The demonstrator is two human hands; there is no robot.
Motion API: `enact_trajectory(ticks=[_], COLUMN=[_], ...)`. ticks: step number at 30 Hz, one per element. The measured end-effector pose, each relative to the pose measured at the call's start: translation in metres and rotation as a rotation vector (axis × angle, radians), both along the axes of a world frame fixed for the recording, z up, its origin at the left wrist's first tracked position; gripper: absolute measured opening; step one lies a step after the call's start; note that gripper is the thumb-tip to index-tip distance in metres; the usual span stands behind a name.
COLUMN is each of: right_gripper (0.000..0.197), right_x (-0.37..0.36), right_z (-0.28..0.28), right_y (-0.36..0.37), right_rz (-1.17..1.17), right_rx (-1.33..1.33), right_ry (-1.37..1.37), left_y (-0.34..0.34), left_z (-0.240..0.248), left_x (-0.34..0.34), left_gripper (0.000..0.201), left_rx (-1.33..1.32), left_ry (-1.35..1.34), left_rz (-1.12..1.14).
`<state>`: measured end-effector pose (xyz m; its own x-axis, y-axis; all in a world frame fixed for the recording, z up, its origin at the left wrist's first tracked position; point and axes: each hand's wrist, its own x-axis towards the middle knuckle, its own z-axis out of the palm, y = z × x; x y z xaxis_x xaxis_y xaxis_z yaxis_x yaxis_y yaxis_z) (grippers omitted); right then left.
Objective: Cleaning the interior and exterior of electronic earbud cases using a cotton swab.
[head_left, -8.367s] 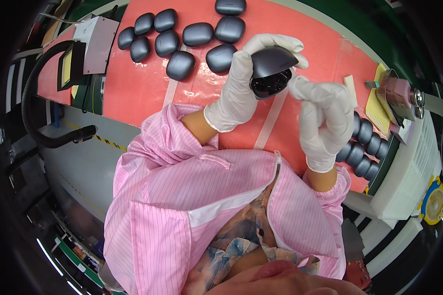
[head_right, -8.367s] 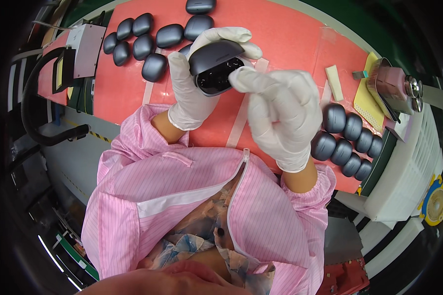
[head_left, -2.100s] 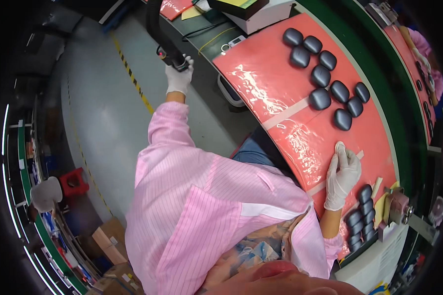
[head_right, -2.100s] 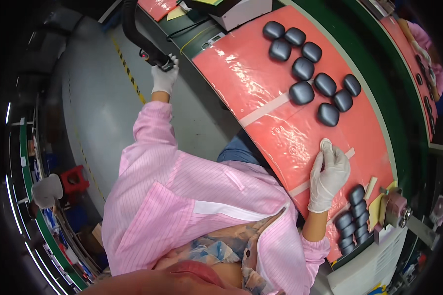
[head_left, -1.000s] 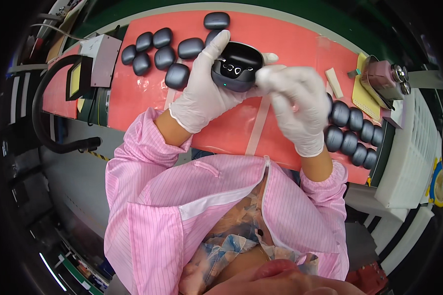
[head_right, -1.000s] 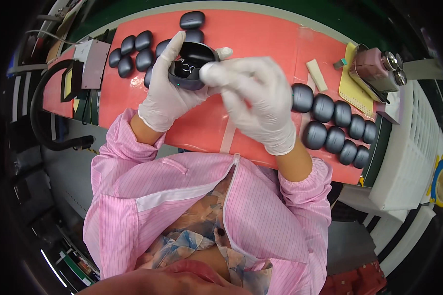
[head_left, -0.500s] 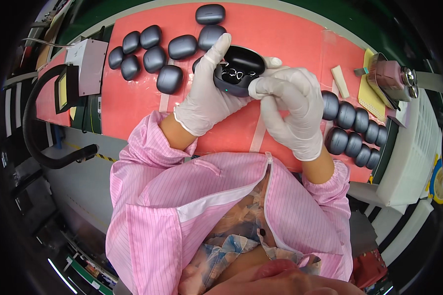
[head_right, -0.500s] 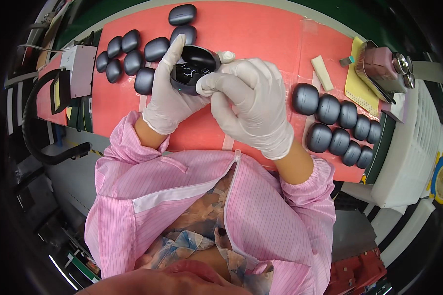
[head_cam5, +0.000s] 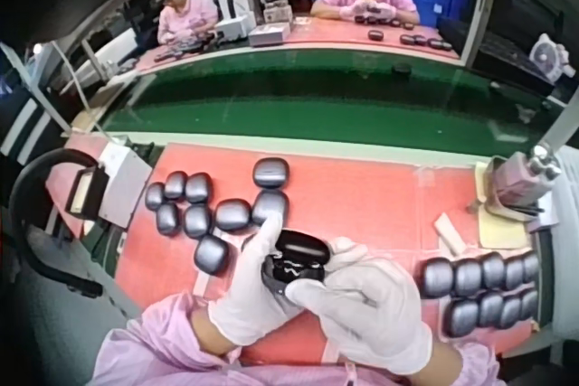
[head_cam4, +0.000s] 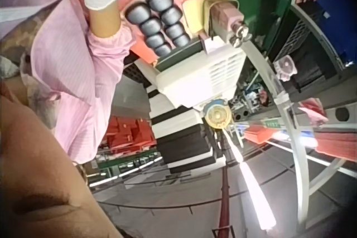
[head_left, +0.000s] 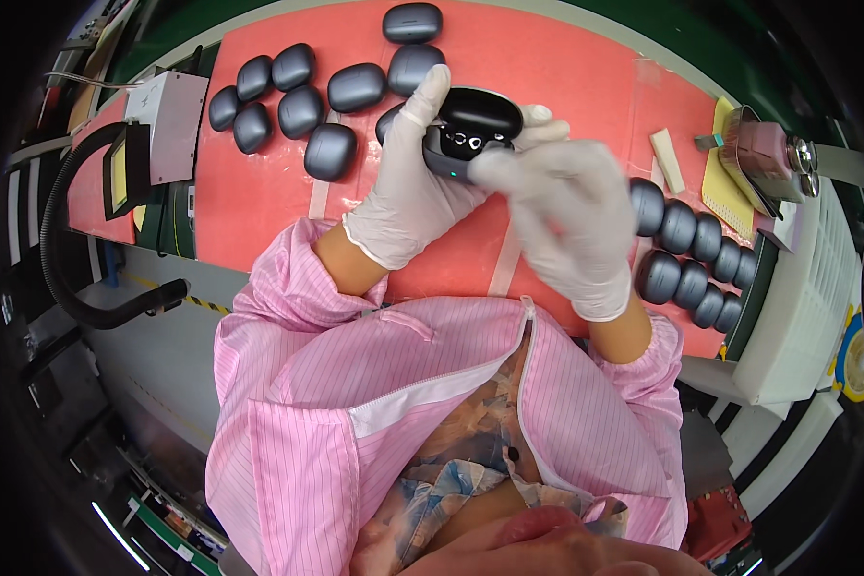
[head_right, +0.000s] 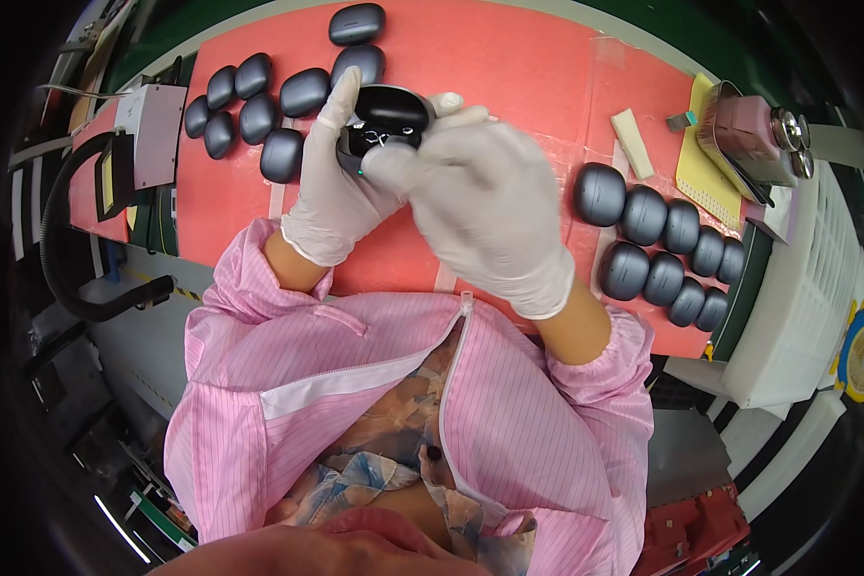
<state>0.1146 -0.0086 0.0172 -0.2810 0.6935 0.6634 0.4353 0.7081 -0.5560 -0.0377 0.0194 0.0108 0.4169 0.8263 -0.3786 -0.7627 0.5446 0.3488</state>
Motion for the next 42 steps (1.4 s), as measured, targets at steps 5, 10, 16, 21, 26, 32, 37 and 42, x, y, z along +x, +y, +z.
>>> enact_trajectory(ticks=[5,10,16,21,26,32,37,42], right_gripper=[0.036,0.031,0.033,0.035,0.037,0.030,0.028,0.025], right_x=[0.001,0.004,0.002,0.002,0.009,0.020,0.024,0.010], right_z=[-0.014,-0.024,-0.015,-0.011,-0.014,-0.015,-0.016,-0.005], right_y=[0.000,0.009,0.002,0.003,0.004,0.008,0.000,-0.002], right_rz=[-0.163,-0.243,-0.055,-0.115,-0.212,-0.184,-0.211,0.007], right_rx=[0.081,0.037,-0.006,0.054,0.052,-0.105,-0.221,-0.095], right_ry=[-0.252,-0.069,-0.199,-0.211,-0.258,0.199,0.260,-0.094], left_y=[0.000,-0.003,0.001,-0.002,-0.005,-0.003,-0.006,-0.007], left_z=[0.004,-0.002,0.002,0.002,0.004,0.005,0.000,-0.012], left_x=[-0.002,-0.005,-0.006,-0.007,-0.011,-0.004,-0.008,-0.008], left_gripper=[0.068,0.063,0.061,0.057,0.056,0.069,0.071,0.065], left_rx=[-0.080,0.027,0.058,0.059,0.098,0.217,0.630,0.840], left_ry=[0.101,0.146,0.290,0.245,0.332,0.392,0.555,0.501], left_rz=[-0.058,-0.064,-0.037,-0.048,-0.065,-0.093,-0.023,0.013])
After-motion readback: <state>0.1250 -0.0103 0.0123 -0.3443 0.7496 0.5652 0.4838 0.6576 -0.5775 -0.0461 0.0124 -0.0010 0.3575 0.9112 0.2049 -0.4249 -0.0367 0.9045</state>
